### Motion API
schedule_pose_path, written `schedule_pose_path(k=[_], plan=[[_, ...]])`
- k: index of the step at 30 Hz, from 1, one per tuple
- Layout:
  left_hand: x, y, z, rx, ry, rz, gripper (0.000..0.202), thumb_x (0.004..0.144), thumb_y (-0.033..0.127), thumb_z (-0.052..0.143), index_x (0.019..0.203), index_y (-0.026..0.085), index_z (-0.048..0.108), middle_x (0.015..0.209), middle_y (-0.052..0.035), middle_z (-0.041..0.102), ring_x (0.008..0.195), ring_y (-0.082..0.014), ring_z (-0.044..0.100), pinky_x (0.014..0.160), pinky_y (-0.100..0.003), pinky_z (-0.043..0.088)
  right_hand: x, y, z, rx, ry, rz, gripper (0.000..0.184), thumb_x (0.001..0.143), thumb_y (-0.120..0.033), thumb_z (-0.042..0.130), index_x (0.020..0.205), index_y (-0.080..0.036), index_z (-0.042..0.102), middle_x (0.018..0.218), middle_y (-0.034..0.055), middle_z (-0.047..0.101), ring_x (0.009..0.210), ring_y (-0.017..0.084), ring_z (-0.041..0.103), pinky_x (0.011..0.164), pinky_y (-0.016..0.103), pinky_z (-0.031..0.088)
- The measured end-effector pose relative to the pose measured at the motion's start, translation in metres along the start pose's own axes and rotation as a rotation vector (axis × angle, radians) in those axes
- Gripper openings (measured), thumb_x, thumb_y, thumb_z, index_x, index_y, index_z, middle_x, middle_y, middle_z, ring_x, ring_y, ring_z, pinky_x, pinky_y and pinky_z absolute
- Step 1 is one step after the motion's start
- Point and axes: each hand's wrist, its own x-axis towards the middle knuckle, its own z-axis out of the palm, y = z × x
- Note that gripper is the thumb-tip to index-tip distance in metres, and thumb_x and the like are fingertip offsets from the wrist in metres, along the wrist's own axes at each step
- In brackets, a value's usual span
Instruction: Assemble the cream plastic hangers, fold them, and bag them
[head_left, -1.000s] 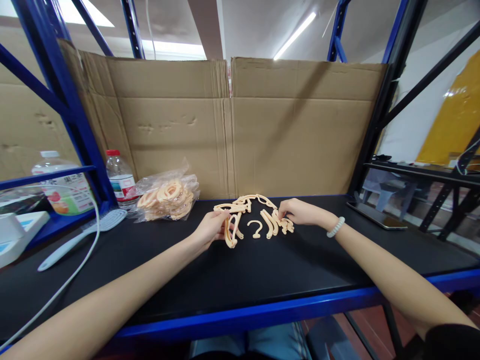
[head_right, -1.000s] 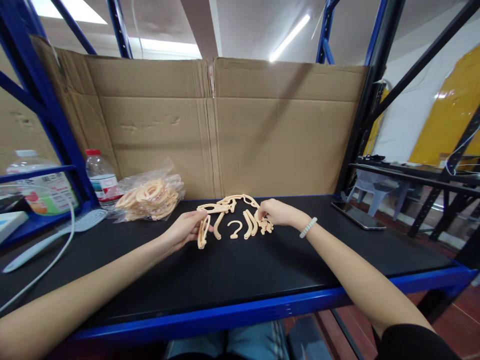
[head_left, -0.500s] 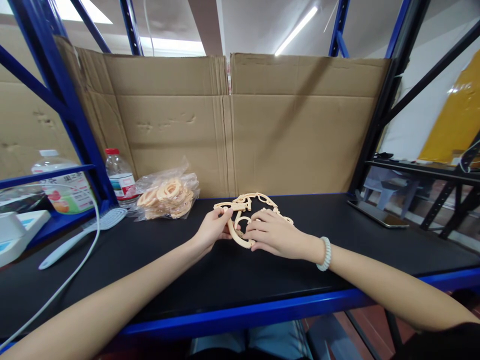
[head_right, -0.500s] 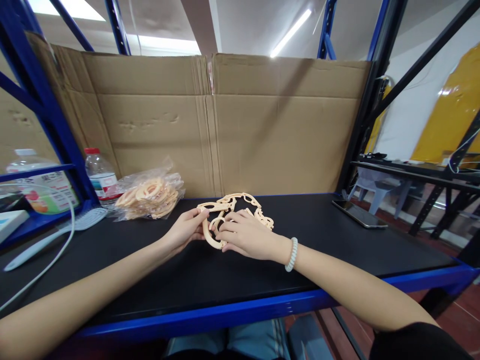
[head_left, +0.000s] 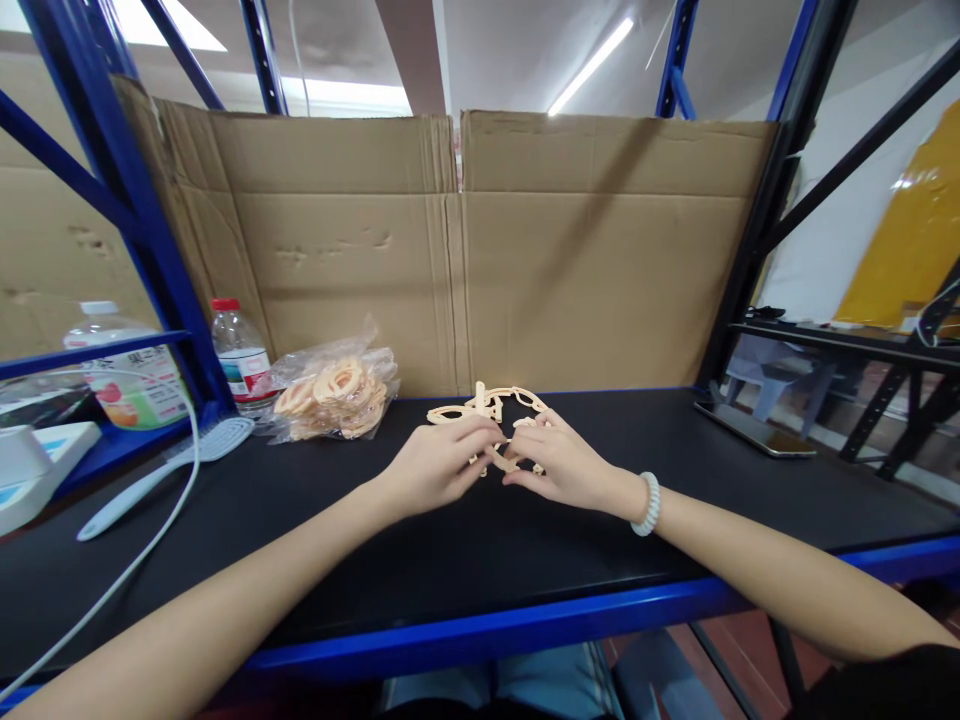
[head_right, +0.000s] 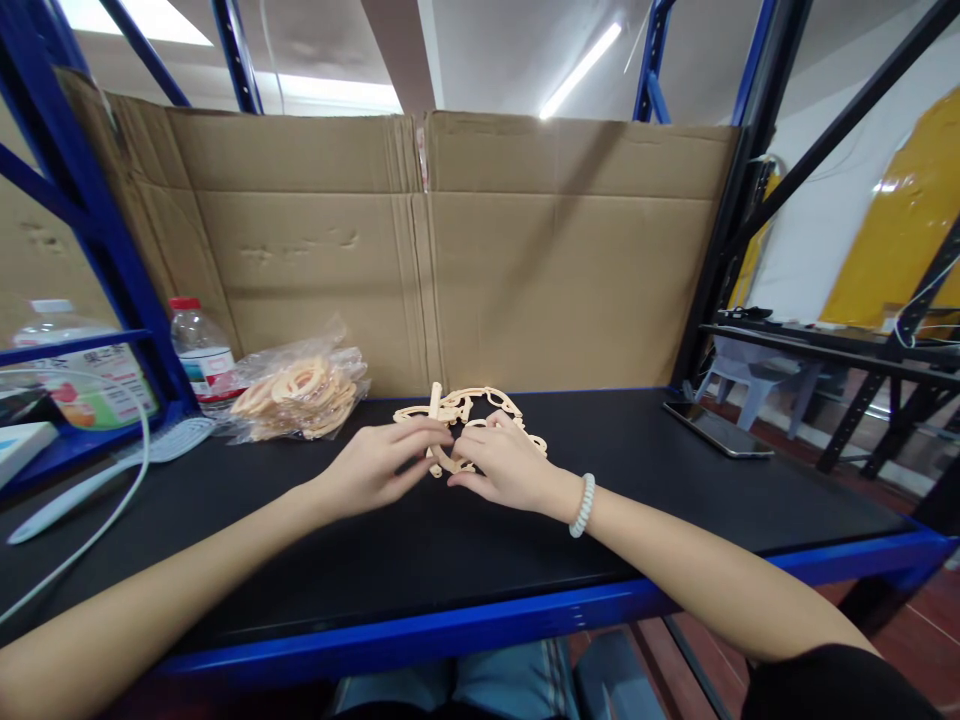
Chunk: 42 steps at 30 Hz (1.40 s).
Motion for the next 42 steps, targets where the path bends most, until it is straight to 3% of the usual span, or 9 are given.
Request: schedule_pose_path(k=[4, 8, 15, 23, 29, 32, 35, 38, 42], plan=[[-0.001, 0.005, 0.001, 0.107, -0.089, 0.071, 0.022, 0.095, 0.029, 0.038, 0.097, 0.019, 0.058, 0.099, -0.0047, 0.065, 0.09, -0.0164, 0.06, 0.071, -0.025, 0.047, -0.001, -0.003, 0.002, -0.055, -0.033, -0.009, 0.019, 0.091, -0.034, 0.054, 0.082, -0.017, 0.055, 0.077, 0.0017, 0.058, 0.071, 0.015, 0.047, 0.077, 0.031, 0.033], [0.001, 0.004, 0.002, 0.183, -0.121, 0.108, 0.02, 0.094, 0.033, 0.042, 0.094, 0.017, 0.056, 0.095, -0.006, 0.062, 0.095, -0.0208, 0.054, 0.072, -0.028, 0.046, -0.001, -0.006, 0.001, -0.075, -0.05, -0.004, 0.02, 0.09, -0.034, 0.055, 0.079, -0.017, 0.054, 0.075, 0.0014, 0.056, 0.07, 0.015, 0.046, 0.078, 0.031, 0.033], [0.001, 0.011, 0.007, 0.149, -0.199, 0.015, 0.018, 0.094, 0.028, 0.041, 0.086, 0.017, 0.052, 0.086, -0.005, 0.06, 0.082, -0.0179, 0.056, 0.064, -0.025, 0.045, -0.001, -0.008, 0.003, -0.022, -0.036, -0.003, 0.019, 0.089, -0.031, 0.055, 0.077, -0.017, 0.053, 0.075, 0.0009, 0.056, 0.069, 0.014, 0.044, 0.079, 0.032, 0.032], [-0.001, 0.007, 0.009, 0.031, -0.164, 0.032, 0.007, 0.086, 0.014, 0.05, 0.082, 0.019, 0.053, 0.079, -0.0006, 0.062, 0.073, -0.0136, 0.058, 0.065, -0.021, 0.041, 0.0, -0.008, 0.007, 0.289, -0.038, 0.114, 0.015, 0.084, -0.029, 0.064, 0.076, -0.018, 0.057, 0.075, -0.001, 0.061, 0.075, 0.014, 0.051, 0.079, 0.032, 0.035], [0.001, -0.001, 0.0, 0.026, -0.137, 0.076, 0.014, 0.09, 0.017, 0.045, 0.081, 0.018, 0.055, 0.078, -0.0022, 0.061, 0.076, -0.0143, 0.057, 0.069, -0.022, 0.042, 0.002, 0.001, 0.009, 0.72, 0.047, 0.427, 0.025, 0.082, -0.041, 0.062, 0.079, -0.016, 0.059, 0.069, -0.0001, 0.061, 0.061, 0.012, 0.053, 0.057, 0.025, 0.041], [0.002, -0.009, -0.006, 0.027, -0.195, 0.056, 0.015, 0.092, 0.027, 0.046, 0.085, 0.019, 0.056, 0.085, -0.0033, 0.061, 0.08, -0.0153, 0.058, 0.07, -0.023, 0.044, 0.003, 0.012, 0.004, 0.632, 0.156, 0.449, 0.022, 0.079, -0.039, 0.064, 0.079, -0.017, 0.062, 0.069, 0.0001, 0.06, 0.062, 0.013, 0.053, 0.059, 0.026, 0.042], [0.0, -0.02, -0.006, 0.127, -0.295, 0.006, 0.011, 0.091, 0.024, 0.047, 0.091, 0.02, 0.057, 0.089, -0.0033, 0.06, 0.08, -0.0158, 0.058, 0.065, -0.023, 0.045, 0.003, 0.021, 0.002, 0.519, 0.234, 0.403, 0.017, 0.079, -0.034, 0.064, 0.077, -0.018, 0.063, 0.075, 0.0011, 0.062, 0.07, 0.014, 0.054, 0.067, 0.028, 0.043], [-0.003, -0.029, -0.002, 0.168, -0.369, 0.002, 0.012, 0.089, 0.018, 0.047, 0.094, 0.021, 0.058, 0.09, -0.0037, 0.059, 0.086, -0.0169, 0.057, 0.065, -0.022, 0.045, 0.003, 0.024, 0.003, 0.455, 0.234, 0.379, 0.012, 0.08, -0.031, 0.065, 0.078, -0.018, 0.064, 0.08, 0.002, 0.063, 0.077, 0.016, 0.057, 0.074, 0.03, 0.044], [-0.005, -0.034, 0.005, 0.091, -0.371, 0.028, 0.019, 0.086, 0.011, 0.047, 0.097, 0.022, 0.058, 0.1, -0.0045, 0.057, 0.097, -0.0174, 0.054, 0.072, -0.022, 0.046, 0.003, 0.025, 0.009, 0.374, 0.146, 0.281, 0.006, 0.08, -0.025, 0.067, 0.081, -0.019, 0.065, 0.083, 0.0021, 0.066, 0.085, 0.017, 0.057, 0.082, 0.033, 0.043]])
